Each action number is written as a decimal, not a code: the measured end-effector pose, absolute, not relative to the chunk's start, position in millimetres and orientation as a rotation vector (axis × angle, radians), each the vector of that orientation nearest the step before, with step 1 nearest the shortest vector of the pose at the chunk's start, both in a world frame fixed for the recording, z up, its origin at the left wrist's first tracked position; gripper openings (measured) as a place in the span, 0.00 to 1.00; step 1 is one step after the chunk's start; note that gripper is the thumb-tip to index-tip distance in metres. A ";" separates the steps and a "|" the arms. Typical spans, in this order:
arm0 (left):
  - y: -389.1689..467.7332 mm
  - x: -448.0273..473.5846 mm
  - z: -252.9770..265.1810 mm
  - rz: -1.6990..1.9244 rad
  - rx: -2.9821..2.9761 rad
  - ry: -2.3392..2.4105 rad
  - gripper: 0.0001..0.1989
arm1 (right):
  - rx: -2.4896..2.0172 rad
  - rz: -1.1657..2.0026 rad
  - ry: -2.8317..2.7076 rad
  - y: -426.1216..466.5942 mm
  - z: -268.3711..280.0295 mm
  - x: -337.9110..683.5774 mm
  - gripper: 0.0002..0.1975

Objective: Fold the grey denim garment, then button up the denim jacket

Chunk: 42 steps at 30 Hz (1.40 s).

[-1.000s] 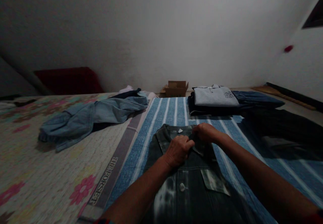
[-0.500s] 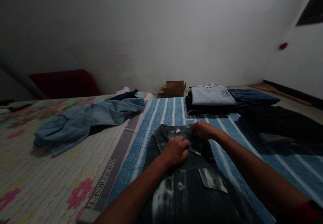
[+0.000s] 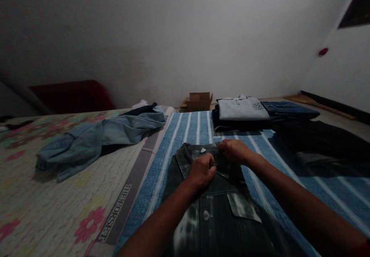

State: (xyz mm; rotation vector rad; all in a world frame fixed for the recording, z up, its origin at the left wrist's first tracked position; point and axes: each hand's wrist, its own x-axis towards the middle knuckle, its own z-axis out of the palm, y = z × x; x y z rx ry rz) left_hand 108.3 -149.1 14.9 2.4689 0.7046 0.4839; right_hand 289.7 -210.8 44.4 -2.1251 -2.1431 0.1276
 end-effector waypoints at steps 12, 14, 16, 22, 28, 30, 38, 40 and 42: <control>-153.3 106.6 12.7 0.562 2.451 0.679 0.09 | -1.623 0.446 -2.525 -191.8 37.7 293.6 0.14; -153.7 106.3 12.3 0.558 2.455 0.692 0.08 | -1.584 0.491 -2.505 -188.5 34.3 297.8 0.13; -153.8 106.1 11.6 0.555 2.447 0.712 0.09 | -1.555 0.529 -2.462 -186.9 32.5 301.4 0.14; -152.6 106.1 9.2 0.552 2.403 0.748 0.13 | -1.568 0.686 -2.341 -184.6 33.9 304.3 0.16; -153.0 106.4 9.0 0.528 2.370 0.774 0.16 | -1.565 0.841 -2.291 -187.5 39.3 304.4 0.19; -153.0 106.8 8.3 0.531 2.373 0.773 0.16 | -1.562 0.898 -2.277 -187.5 40.0 304.8 0.18; -152.2 107.4 9.5 0.521 2.366 0.760 0.17 | -1.617 0.987 -2.163 -173.9 30.0 307.9 0.11; -152.8 108.7 13.1 0.504 2.351 0.774 0.19 | -1.629 0.996 -2.143 -172.7 29.0 308.9 0.12; -154.0 111.9 17.7 0.466 2.345 0.797 0.20 | -1.634 0.993 -2.134 -173.2 29.4 309.8 0.11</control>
